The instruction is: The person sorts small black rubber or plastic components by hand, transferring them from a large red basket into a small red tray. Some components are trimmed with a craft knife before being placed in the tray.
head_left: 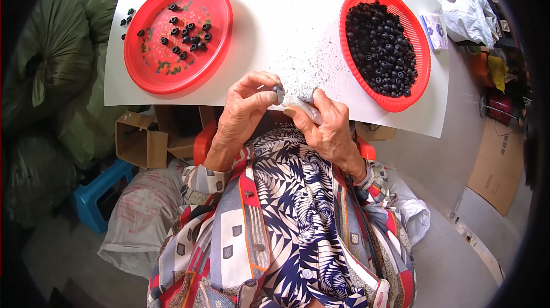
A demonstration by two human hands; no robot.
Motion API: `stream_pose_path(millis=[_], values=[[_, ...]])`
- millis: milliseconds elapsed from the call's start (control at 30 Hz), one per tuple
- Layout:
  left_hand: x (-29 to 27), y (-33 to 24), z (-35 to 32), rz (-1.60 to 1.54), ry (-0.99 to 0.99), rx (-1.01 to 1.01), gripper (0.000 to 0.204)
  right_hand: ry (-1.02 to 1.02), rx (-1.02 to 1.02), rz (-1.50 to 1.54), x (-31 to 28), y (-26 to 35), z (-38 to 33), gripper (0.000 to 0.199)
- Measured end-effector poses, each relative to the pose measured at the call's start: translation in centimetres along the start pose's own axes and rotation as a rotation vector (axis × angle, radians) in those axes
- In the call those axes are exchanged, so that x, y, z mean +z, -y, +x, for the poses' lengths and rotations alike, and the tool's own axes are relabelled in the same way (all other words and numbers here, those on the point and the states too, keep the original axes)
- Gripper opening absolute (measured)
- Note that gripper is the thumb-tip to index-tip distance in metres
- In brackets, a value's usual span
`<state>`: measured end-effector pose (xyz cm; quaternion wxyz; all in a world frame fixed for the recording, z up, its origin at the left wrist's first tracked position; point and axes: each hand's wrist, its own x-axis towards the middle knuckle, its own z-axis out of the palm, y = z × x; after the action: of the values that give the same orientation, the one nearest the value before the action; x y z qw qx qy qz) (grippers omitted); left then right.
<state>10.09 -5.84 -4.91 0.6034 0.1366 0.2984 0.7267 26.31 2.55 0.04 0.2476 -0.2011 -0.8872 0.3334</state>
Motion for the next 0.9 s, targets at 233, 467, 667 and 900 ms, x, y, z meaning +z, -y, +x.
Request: stream_pose_path(millis=[233, 467, 667, 900], values=[[0.0, 0.0, -0.1, 0.030, -0.037, 0.035, 0.019, 0.002, -0.015, -0.007, 0.2, 0.0, 0.2, 0.012], [0.5, -0.6, -0.8, 0.098, 0.101, 0.162, 0.015, -0.030, 0.233, 0.178, -0.1, -0.3, 0.9, 0.009], [0.0, -0.7, -0.7, 0.006, -0.011, 0.137, 0.018, 0.002, 0.347, 0.282, -0.2, 0.1, 0.9, 0.021], [-0.3, -0.3, -0.3, -0.018, -0.014, 0.092, 0.020, 0.011, 0.398, 0.292, -0.5, -0.2, 0.0, 0.009]])
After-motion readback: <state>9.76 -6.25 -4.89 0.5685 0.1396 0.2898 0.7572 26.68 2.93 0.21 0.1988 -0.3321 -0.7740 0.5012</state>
